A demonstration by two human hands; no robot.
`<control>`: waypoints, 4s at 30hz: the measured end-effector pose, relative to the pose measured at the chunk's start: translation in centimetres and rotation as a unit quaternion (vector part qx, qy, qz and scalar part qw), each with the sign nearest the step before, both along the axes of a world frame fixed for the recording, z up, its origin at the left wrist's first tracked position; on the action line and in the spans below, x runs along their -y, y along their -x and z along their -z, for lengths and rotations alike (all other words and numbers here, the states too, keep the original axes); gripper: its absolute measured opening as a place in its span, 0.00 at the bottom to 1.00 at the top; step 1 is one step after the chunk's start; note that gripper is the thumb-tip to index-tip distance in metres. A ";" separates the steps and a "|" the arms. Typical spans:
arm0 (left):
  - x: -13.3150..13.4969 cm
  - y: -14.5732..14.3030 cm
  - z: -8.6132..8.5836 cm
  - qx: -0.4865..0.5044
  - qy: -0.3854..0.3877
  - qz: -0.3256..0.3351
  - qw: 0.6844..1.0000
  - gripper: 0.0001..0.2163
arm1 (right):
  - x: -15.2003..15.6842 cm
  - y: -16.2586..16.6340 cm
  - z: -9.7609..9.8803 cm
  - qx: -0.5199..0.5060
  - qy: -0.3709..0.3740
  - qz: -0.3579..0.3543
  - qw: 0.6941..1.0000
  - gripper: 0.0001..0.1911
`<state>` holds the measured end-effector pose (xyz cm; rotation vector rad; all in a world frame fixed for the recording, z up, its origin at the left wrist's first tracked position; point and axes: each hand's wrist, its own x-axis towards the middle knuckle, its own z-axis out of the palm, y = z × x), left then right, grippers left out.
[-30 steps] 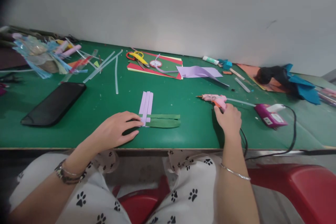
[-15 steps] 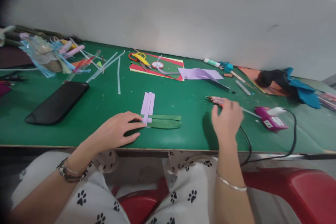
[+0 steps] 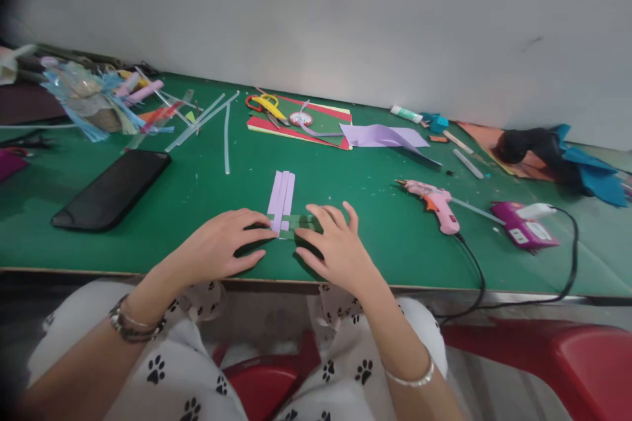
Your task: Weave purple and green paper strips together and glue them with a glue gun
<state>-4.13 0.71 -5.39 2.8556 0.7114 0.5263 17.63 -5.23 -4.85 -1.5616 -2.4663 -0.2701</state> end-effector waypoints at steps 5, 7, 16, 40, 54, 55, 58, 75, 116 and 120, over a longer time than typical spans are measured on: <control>0.0 0.1 0.1 -0.001 0.000 -0.003 1.000 0.12 | 0.2 0.7 0.3 0.022 -0.035 -0.039 0.998 0.16; 0.0 0.1 0.1 -0.001 0.001 -0.005 1.000 0.12 | 0.2 0.9 0.3 0.022 -0.022 -0.050 0.998 0.17; -0.1 -0.2 0.4 -0.009 -0.011 -0.051 0.999 0.12 | -0.4 -0.3 0.6 -0.079 -0.028 0.075 0.994 0.15; -0.8 -1.2 0.5 -0.055 -0.079 -0.107 0.990 0.10 | -2.2 1.2 -0.1 -0.085 0.081 0.045 0.992 0.17; -0.3 -2.2 0.6 0.018 0.091 -0.183 0.979 0.16 | -1.7 2.3 -0.7 -0.223 0.190 0.073 0.953 0.26; -0.3 -2.2 0.6 0.019 0.099 -0.182 0.978 0.16 | -1.7 2.2 -0.8 -0.231 0.197 0.081 0.949 0.27; -0.5 -2.0 0.6 0.039 0.122 -0.179 0.976 0.13 | -1.7 1.7 -0.6 -0.266 0.199 0.091 0.939 0.23; -1.0 -2.0 0.7 0.002 0.087 -0.189 0.978 0.09 | -3.9 -0.1 -0.2 -0.238 0.048 0.084 0.967 0.13; -2.4 -2.8 -0.6 0.002 0.206 -0.120 0.971 0.12 | -6.3 1.4 -1.4 -0.023 0.077 0.018 0.997 0.11; -2.3 -2.7 -0.6 0.005 0.205 -0.120 0.971 0.13 | -6.2 1.5 -1.7 -0.018 0.047 0.006 0.999 0.09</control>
